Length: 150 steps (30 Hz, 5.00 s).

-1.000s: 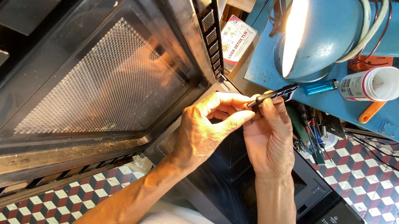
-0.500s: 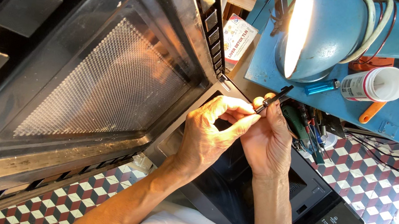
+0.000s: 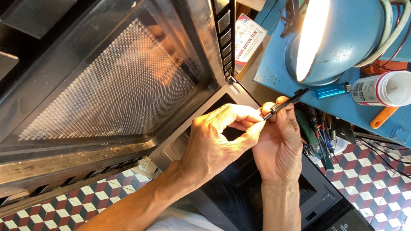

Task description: The person uses a flashlight to inspect the microwave door hinge area, then retrieves a screwdriver and a small metal hinge part from a workbench. They repeatedly test-fit the hinge into the microwave door frame, adjusting its position and orientation to check alignment.

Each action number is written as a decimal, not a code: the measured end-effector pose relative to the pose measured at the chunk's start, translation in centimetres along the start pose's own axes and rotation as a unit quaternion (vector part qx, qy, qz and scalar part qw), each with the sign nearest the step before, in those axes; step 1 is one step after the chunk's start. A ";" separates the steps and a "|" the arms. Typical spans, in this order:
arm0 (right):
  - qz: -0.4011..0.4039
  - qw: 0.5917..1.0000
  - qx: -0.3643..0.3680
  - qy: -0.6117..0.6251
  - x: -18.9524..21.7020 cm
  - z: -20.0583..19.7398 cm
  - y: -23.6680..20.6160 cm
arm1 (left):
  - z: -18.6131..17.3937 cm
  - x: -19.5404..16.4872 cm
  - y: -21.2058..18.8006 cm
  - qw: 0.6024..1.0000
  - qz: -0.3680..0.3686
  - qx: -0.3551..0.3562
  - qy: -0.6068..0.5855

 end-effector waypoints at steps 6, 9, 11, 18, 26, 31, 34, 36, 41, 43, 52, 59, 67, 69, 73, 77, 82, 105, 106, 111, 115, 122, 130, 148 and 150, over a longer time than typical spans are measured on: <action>-0.061 0.993 -0.042 -0.090 1.0 1.0 -0.2 | -0.4 1.5 -0.3 0.988 -0.149 0.026 -0.028; -0.075 0.987 -0.076 -0.119 1.1 1.5 -0.4 | -0.2 2.9 -0.3 0.963 -0.233 0.026 -0.133; -0.084 0.983 -0.088 -0.139 1.0 1.9 -0.7 | -0.2 3.8 -0.2 0.938 -0.281 0.025 -0.199; -0.106 0.961 -0.110 -0.228 0.7 3.9 -1.6 | -1.7 5.3 0.0 0.886 -0.383 0.044 -0.256; -0.096 0.958 -0.098 -0.252 0.5 4.3 -2.1 | -2.3 4.3 0.0 0.920 -0.324 0.030 -0.217; -0.011 0.990 -0.067 -0.126 0.6 2.9 -1.8 | -1.9 1.4 -0.6 0.984 -0.179 0.004 0.012; 0.023 0.997 -0.043 -0.052 0.2 1.9 -1.6 | -1.7 -0.3 -0.8 0.997 -0.040 -0.001 0.065; 0.028 0.999 -0.021 -0.014 -0.1 1.4 -1.5 | -1.3 -1.0 -0.7 0.998 -0.020 -0.006 0.059; 0.051 0.998 -0.015 0.038 -0.5 0.9 -1.2 | -0.9 -2.0 -0.9 0.998 -0.017 -0.007 0.058; 0.058 0.997 -0.010 0.044 -0.6 0.9 -1.2 | -1.0 -2.1 -1.0 0.998 -0.019 -0.008 0.058; 0.082 0.995 -0.015 0.060 -1.1 1.7 -1.3 | -1.4 -2.3 -1.2 0.999 -0.032 -0.008 0.043; 0.056 0.997 -0.010 0.044 -1.0 2.5 -1.1 | -1.6 -2.4 -1.3 0.998 -0.029 -0.006 0.048; 0.029 0.999 -0.018 0.022 -0.7 2.9 -1.4 | -1.7 -2.6 -1.5 0.999 -0.012 -0.008 0.052; 0.024 0.999 -0.018 0.013 -0.7 2.9 -1.5 | -1.7 -2.6 -1.6 0.999 -0.016 -0.008 0.050; 0.020 1.000 -0.015 0.010 -0.6 2.9 -1.5 | -1.8 -2.6 -1.7 0.999 -0.022 -0.004 0.047; 0.032 0.999 -0.012 0.026 -0.9 3.0 -1.6 | -1.8 -2.5 -1.7 0.999 -0.016 -0.005 0.043; 0.043 0.998 -0.015 0.042 -1.4 3.2 -2.0 | -1.8 -2.5 -1.7 0.999 -0.003 -0.012 0.049; 0.001 0.999 -0.054 0.001 -1.4 3.4 -2.0 | -1.5 0.2 -1.8 0.969 -0.223 0.012 -0.103; 0.001 0.997 -0.072 -0.011 -1.3 3.3 -2.0 | -1.3 0.9 -1.6 0.943 -0.286 0.016 -0.169; -0.047 0.994 -0.068 -0.073 -0.3 3.8 -2.3 | -1.5 2.9 -0.8 0.887 -0.377 0.024 -0.265; -0.076 0.984 -0.076 -0.142 0.6 4.4 -2.9 | -1.6 3.4 -0.7 0.857 -0.421 0.040 -0.294; -0.083 0.965 -0.073 -0.240 1.1 4.9 -2.9 | -1.8 3.6 -0.2 0.848 -0.432 0.052 -0.301; -0.102 0.943 -0.064 -0.309 1.0 5.7 -3.1 | -2.5 3.8 -0.1 0.828 -0.444 0.060 -0.337; -0.157 0.932 -0.077 -0.316 0.1 6.8 -4.5 | -3.9 1.8 -0.9 0.851 -0.429 0.028 -0.301; -0.153 0.935 -0.080 -0.310 0.0 6.9 -4.9 | -4.1 1.1 -1.1 0.867 -0.413 0.024 -0.278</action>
Point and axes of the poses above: each hand's wrist, its own y-axis towards the middle knuckle, its own z-axis out of the palm, x = y × z, the point moved 1 cm from there along y, towards the middle knuckle, and after that the axes turned 13 degrees about -x, right-handed, at the moved point
